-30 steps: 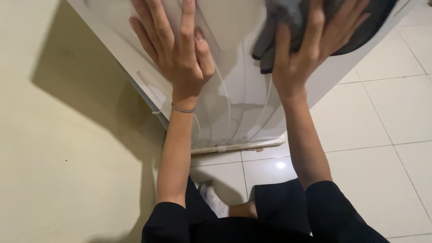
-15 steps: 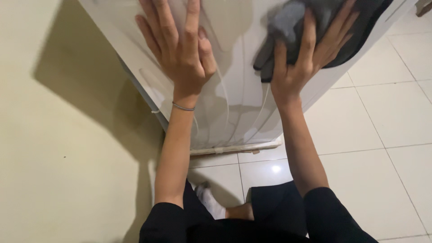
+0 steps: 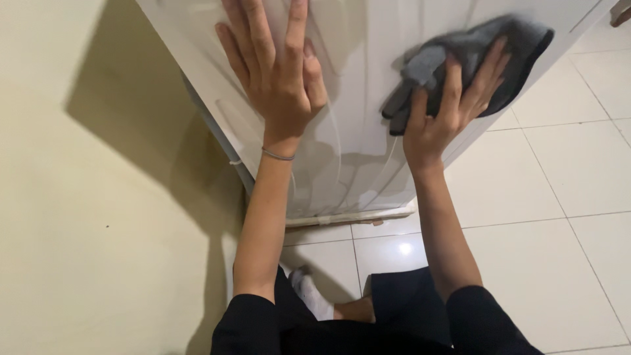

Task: The person sits on the floor and wipes the lower front panel of a white appliance using a gray cloth. They repeatedly rub the surface and crevices along the bottom edge, occasionally adjusting the cloth, and continue the wiping motion across the panel.

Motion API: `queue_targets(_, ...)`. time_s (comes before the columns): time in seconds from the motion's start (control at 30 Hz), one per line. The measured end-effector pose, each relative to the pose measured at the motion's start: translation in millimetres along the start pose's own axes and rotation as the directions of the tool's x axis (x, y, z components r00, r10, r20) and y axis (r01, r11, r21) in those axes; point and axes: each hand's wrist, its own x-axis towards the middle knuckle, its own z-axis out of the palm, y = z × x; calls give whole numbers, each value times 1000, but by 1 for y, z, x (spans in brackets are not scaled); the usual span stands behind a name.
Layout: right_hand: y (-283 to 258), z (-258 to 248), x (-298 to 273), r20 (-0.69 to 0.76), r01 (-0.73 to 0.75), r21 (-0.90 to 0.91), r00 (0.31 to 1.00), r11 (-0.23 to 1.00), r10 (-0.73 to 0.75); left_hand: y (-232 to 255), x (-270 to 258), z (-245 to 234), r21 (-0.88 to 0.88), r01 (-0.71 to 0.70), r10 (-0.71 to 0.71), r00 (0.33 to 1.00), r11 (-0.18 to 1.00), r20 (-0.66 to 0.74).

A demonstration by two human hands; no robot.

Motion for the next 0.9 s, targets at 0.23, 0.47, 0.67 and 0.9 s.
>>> queue_targets(0.23, -13, 12, 42, -77, 27, 92, 997, 995, -20, -1, -4, 2, -12, 1, -1, 1000, 1000, -24)
queue_targets(0.47, -8, 0, 11, 18, -7, 42, 1000, 999, 6, -2, -4, 2, -21, -16, 15, 999, 1000, -32)
queue_targets(0.67, -1, 1, 7, -14, -12, 27, 1000, 1000, 13, 0, -5, 1, -20, -2, 2, 1000, 1000, -9)
queue_targets(0.9, -6, 6, 45, 60, 53, -6, 997, 999, -53, -1, -1, 0, -24, 8, -8, 1000, 1000, 9)
